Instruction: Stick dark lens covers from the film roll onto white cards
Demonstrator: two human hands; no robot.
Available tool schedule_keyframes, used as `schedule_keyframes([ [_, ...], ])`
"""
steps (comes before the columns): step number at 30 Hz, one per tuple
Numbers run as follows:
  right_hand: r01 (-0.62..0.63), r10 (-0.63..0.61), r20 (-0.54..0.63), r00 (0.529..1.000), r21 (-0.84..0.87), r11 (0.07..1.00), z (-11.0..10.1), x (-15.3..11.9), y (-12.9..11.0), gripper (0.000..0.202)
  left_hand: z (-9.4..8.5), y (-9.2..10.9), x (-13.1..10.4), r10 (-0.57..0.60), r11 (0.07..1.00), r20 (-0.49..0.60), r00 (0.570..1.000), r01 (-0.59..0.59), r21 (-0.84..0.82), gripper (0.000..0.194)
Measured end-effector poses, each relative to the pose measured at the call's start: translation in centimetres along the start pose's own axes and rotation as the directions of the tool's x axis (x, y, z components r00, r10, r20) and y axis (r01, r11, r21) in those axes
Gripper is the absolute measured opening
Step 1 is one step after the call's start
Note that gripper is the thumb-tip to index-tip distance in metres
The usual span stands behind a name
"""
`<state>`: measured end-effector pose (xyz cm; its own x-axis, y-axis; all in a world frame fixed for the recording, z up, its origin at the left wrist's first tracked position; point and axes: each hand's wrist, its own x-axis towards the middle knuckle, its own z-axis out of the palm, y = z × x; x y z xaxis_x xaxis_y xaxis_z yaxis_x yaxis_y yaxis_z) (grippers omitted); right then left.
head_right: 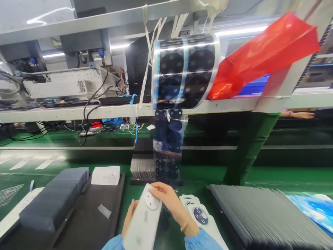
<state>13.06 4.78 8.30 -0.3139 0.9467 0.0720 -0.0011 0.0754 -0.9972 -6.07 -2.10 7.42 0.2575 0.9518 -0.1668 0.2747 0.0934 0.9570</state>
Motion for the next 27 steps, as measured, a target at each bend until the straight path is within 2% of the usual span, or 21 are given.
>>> schedule_keyframes([
  [2,-0.038,0.036,-0.05,0.998,-0.053,0.998,-0.8,-1.4,1.7,0.048,3.9,-1.1,2.4,0.035,0.989,0.044,0.998,-0.028,-0.146,0.075],
  [3,-0.023,0.016,-0.074,0.997,-0.097,0.995,-0.9,-1.8,2.5,0.047,5.0,-1.9,3.1,0.078,0.968,0.04,0.996,-0.066,-0.241,0.07],
  [5,0.017,-0.034,-0.103,0.994,-0.164,0.986,-0.9,-2.5,3.9,0.05,5.9,-3.3,4.0,0.155,0.922,0.026,0.988,-0.136,-0.362,0.064],
  [7,0.04,-0.069,-0.139,0.988,-0.198,0.979,-1.1,-3.1,4.9,0.058,5.7,-4.3,4.2,0.146,0.912,-0.039,0.988,-0.15,-0.381,0.065],
  [10,0.037,-0.123,-0.212,0.97,-0.37,0.928,-1.7,-4.1,5.9,0.062,5.0,-4.3,4.3,-0.016,0.85,-0.214,0.977,-0.099,-0.517,0.059],
  [11,0.027,-0.135,-0.195,0.971,-0.474,0.88,-1.9,-4.4,6.2,0.063,4.7,-4.1,4.3,-0.077,0.806,-0.258,0.963,-0.092,-0.585,0.058],
  [13,0.006,-0.086,-0.091,0.992,-0.657,0.754,-2.1,-4.8,6.9,0.071,4.4,-3.6,4.4,-0.16,0.712,-0.266,0.951,-0.076,-0.698,0.058],
  [15,-0.005,0.017,0.009,1.0,-0.746,0.666,-2.0,-4.9,7.6,0.079,4.3,-3.4,4.5,-0.187,0.643,-0.237,0.953,-0.063,-0.763,0.056],
  [16,-0.012,0.055,0.031,0.998,-0.76,0.65,-1.9,-4.9,8.0,0.078,4.3,-3.4,4.5,-0.19,0.618,-0.222,0.956,-0.059,-0.784,0.054],
  [18,-0.006,0.064,0.049,0.997,-0.754,0.657,-1.5,-4.9,8.6,0.073,4.3,-3.6,4.7,-0.182,0.588,-0.2,0.963,-0.057,-0.807,0.051],
  [22,0.017,0.0,0.025,1.0,-0.701,0.713,-1.1,-4.9,9.5,0.063,4.4,-4.0,4.8,-0.21,0.559,-0.195,0.958,-0.046,-0.828,0.047],
  [27,0.036,-0.072,-0.032,0.997,-0.619,0.784,-0.8,-5.0,9.3,0.029,4.5,-3.9,4.7,-0.22,0.545,-0.201,0.954,-0.051,-0.837,0.043],
])
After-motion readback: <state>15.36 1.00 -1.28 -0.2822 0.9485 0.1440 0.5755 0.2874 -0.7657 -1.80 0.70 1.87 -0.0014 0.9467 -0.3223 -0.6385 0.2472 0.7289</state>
